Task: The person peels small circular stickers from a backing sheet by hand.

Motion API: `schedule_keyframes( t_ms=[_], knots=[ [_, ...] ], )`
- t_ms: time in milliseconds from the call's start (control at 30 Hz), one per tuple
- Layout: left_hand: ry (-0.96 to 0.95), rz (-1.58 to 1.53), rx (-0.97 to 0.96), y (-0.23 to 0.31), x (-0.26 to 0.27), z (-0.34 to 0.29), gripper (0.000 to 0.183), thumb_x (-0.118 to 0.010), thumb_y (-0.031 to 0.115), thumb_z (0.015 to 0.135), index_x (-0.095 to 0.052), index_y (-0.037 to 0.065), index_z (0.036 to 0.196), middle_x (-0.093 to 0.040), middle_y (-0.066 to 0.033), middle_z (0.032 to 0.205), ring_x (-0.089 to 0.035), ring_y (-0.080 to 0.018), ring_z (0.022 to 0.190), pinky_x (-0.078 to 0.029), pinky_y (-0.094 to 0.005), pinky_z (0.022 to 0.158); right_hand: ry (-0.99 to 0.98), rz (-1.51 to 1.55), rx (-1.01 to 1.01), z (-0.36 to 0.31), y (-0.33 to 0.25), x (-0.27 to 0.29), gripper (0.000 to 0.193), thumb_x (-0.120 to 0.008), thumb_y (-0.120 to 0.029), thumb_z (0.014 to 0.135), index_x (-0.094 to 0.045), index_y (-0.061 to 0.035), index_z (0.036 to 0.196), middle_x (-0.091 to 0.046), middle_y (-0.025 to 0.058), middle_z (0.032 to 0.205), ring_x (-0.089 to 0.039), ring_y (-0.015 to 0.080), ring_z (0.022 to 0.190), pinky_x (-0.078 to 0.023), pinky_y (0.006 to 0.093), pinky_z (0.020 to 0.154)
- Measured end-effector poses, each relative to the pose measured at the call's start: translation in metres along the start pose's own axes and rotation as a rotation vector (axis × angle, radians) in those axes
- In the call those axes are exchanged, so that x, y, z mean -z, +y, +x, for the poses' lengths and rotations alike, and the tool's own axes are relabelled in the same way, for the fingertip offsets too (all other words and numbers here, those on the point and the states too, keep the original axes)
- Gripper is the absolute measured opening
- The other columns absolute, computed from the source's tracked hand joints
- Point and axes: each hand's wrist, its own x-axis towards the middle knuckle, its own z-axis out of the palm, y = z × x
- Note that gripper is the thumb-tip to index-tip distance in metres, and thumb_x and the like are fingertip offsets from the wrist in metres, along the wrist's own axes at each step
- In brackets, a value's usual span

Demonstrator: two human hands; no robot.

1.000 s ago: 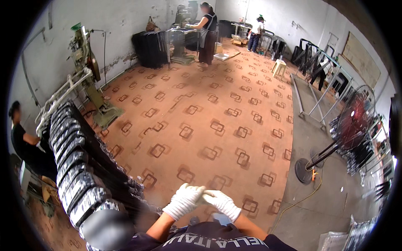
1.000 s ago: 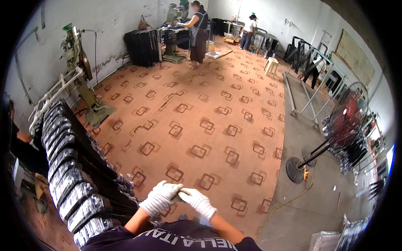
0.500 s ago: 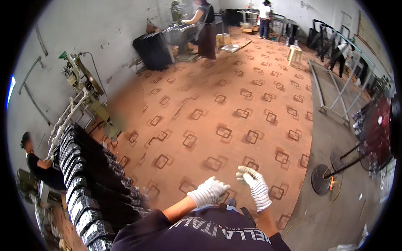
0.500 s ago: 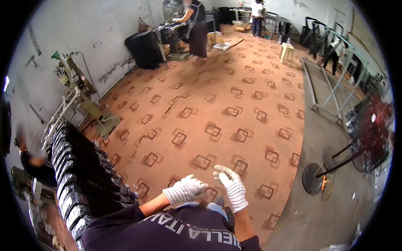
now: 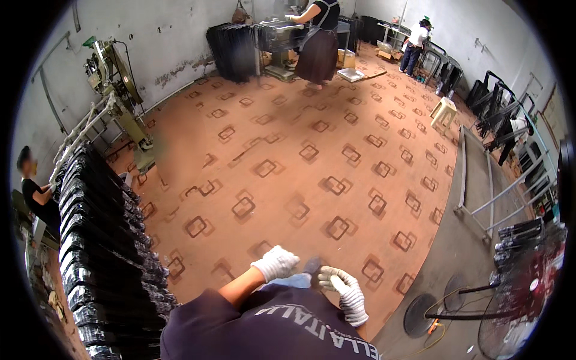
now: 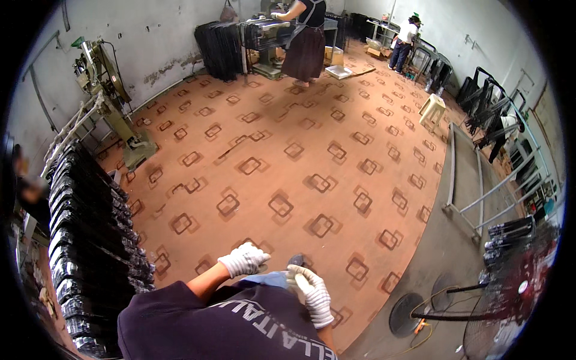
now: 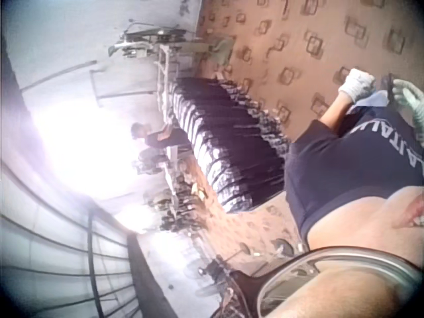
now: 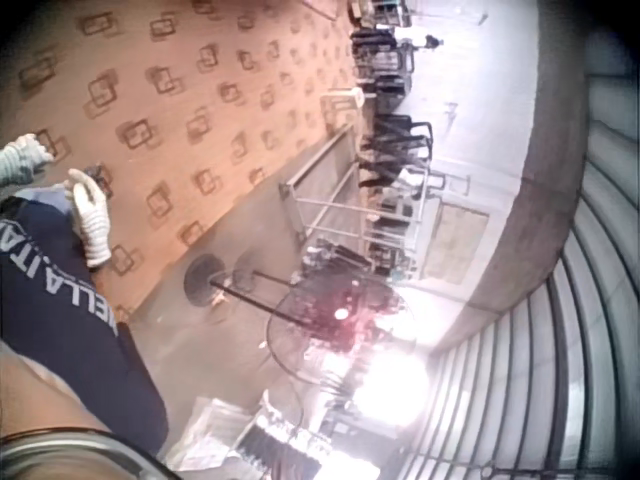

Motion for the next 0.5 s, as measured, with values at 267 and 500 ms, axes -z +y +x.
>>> schedule_keyframes(
  t_ms=[267,500],
  knots=[
    [0.001,0.155,-0.369,0.040,0.069,0.273,0.014,-0.058,0.022,0.070,-0.061,0.008,0.070,-0.063,-0.0082,0.066,-0.061,-0.0256,0.064,-0.041,-0.0398,0.068,0.343,-0.169,0.293,0.072,-0.136,0.135,0.030,-0.051,-0.020,0.090,-0.058,0.0002,0.111,-0.064,0.0112,0.096,-0.063,0.0188,0.083,-0.051,0.0309,0.077],
    [-0.020,-0.095,-0.721,0.097,0.085,0.421,0.019,-0.060,0.029,0.074,-0.060,0.010,0.079,-0.059,-0.0100,0.066,-0.060,-0.0290,0.065,-0.043,-0.0389,0.066,0.434,0.165,0.301,0.128,-0.157,0.277,0.030,-0.053,-0.018,0.090,-0.056,0.0026,0.112,-0.064,0.0125,0.095,-0.063,0.0174,0.079,-0.051,0.0267,0.069]
  ],
)
